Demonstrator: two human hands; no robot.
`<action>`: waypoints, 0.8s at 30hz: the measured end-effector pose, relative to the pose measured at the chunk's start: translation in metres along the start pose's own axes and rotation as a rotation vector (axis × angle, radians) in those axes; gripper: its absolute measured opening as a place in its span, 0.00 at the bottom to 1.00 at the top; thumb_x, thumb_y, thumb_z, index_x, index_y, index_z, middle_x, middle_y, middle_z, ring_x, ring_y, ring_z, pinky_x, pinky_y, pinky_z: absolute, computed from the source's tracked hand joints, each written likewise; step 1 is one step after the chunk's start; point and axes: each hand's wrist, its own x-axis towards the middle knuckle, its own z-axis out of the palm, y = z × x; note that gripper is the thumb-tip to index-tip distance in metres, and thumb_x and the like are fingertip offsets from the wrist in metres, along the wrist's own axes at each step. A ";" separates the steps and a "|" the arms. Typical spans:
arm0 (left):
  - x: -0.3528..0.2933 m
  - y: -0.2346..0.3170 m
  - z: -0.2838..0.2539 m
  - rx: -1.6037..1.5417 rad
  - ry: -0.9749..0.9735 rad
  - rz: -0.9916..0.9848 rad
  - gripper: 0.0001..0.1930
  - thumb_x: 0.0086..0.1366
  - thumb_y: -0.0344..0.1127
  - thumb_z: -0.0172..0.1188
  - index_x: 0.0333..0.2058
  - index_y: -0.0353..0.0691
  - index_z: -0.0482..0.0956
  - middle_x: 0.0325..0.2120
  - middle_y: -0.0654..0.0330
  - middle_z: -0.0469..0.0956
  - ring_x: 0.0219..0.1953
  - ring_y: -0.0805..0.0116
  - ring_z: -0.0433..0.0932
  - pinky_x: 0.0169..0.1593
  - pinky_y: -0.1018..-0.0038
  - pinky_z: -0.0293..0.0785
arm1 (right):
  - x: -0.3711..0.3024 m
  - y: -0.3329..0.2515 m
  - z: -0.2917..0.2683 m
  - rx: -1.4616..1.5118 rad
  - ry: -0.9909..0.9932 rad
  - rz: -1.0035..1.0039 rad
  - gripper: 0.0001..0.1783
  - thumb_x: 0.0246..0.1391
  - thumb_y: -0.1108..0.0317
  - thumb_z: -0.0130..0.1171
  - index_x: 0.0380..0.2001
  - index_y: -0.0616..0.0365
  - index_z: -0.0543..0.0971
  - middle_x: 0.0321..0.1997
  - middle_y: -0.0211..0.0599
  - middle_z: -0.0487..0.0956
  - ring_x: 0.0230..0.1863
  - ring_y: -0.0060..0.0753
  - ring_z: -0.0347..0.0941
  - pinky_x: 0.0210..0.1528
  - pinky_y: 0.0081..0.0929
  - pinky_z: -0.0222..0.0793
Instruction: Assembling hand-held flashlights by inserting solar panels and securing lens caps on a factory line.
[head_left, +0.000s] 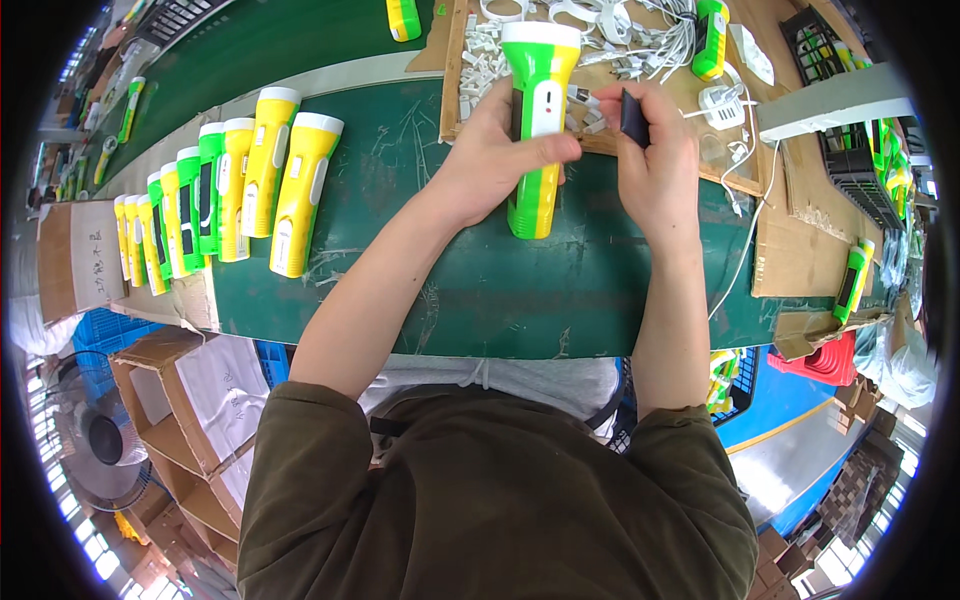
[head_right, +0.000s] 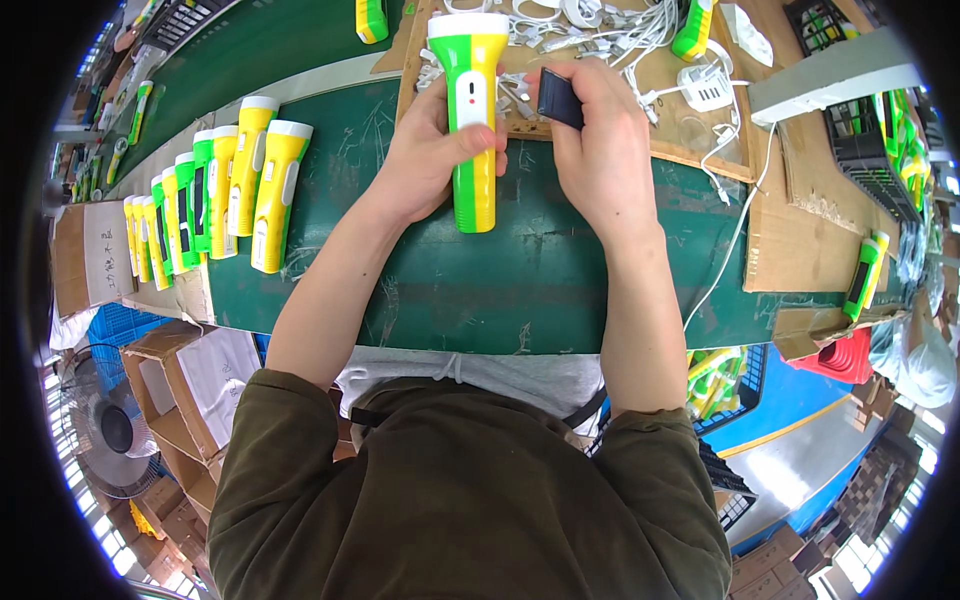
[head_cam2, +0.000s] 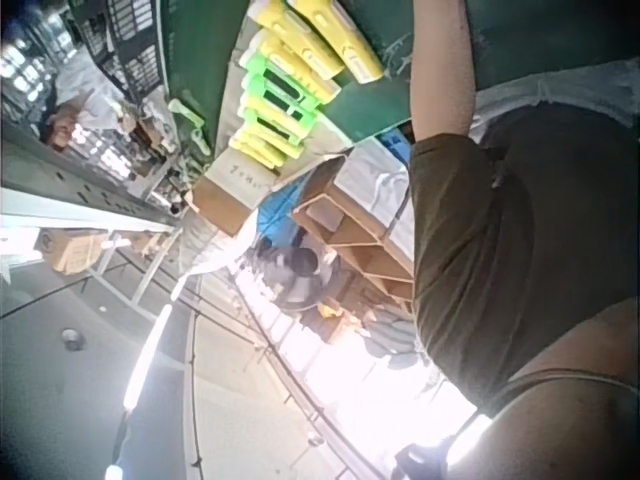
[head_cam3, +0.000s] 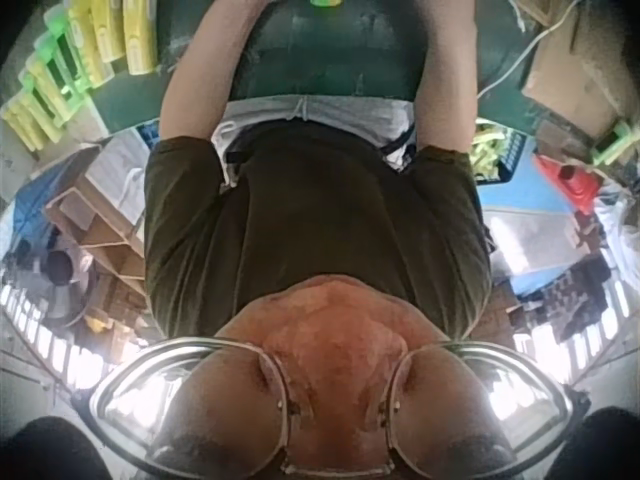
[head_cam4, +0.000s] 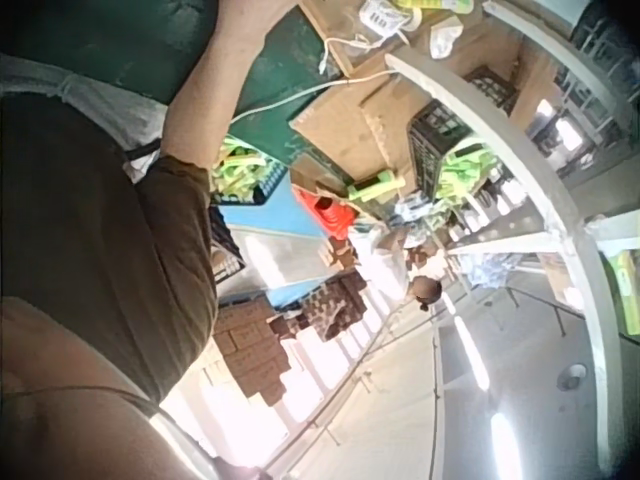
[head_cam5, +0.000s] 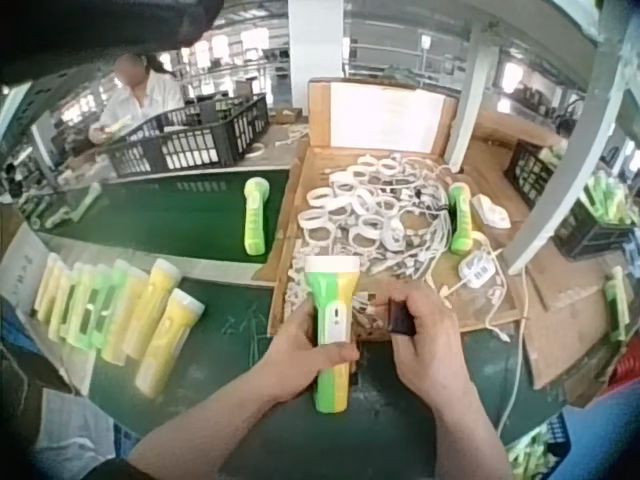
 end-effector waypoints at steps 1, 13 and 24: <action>0.001 -0.002 0.002 0.082 -0.010 -0.003 0.34 0.57 0.35 0.70 0.58 0.38 0.61 0.32 0.56 0.76 0.32 0.66 0.78 0.39 0.70 0.78 | 0.000 0.000 0.000 -0.073 0.039 -0.049 0.11 0.47 0.80 0.57 0.37 0.60 0.77 0.35 0.42 0.79 0.39 0.50 0.74 0.43 0.38 0.69; 0.001 -0.006 0.014 0.214 0.045 0.090 0.32 0.57 0.30 0.68 0.54 0.33 0.58 0.39 0.55 0.76 0.39 0.70 0.79 0.41 0.71 0.78 | -0.004 0.010 0.003 -0.111 0.053 -0.048 0.09 0.55 0.67 0.63 0.35 0.62 0.78 0.27 0.38 0.80 0.27 0.36 0.76 0.36 0.26 0.72; 0.001 -0.011 0.009 0.568 0.190 0.243 0.37 0.54 0.32 0.71 0.54 0.31 0.55 0.42 0.52 0.74 0.42 0.72 0.77 0.42 0.74 0.75 | -0.004 -0.002 0.010 -0.180 0.152 -0.028 0.14 0.53 0.59 0.66 0.30 0.61 0.79 0.22 0.41 0.75 0.22 0.38 0.71 0.26 0.28 0.66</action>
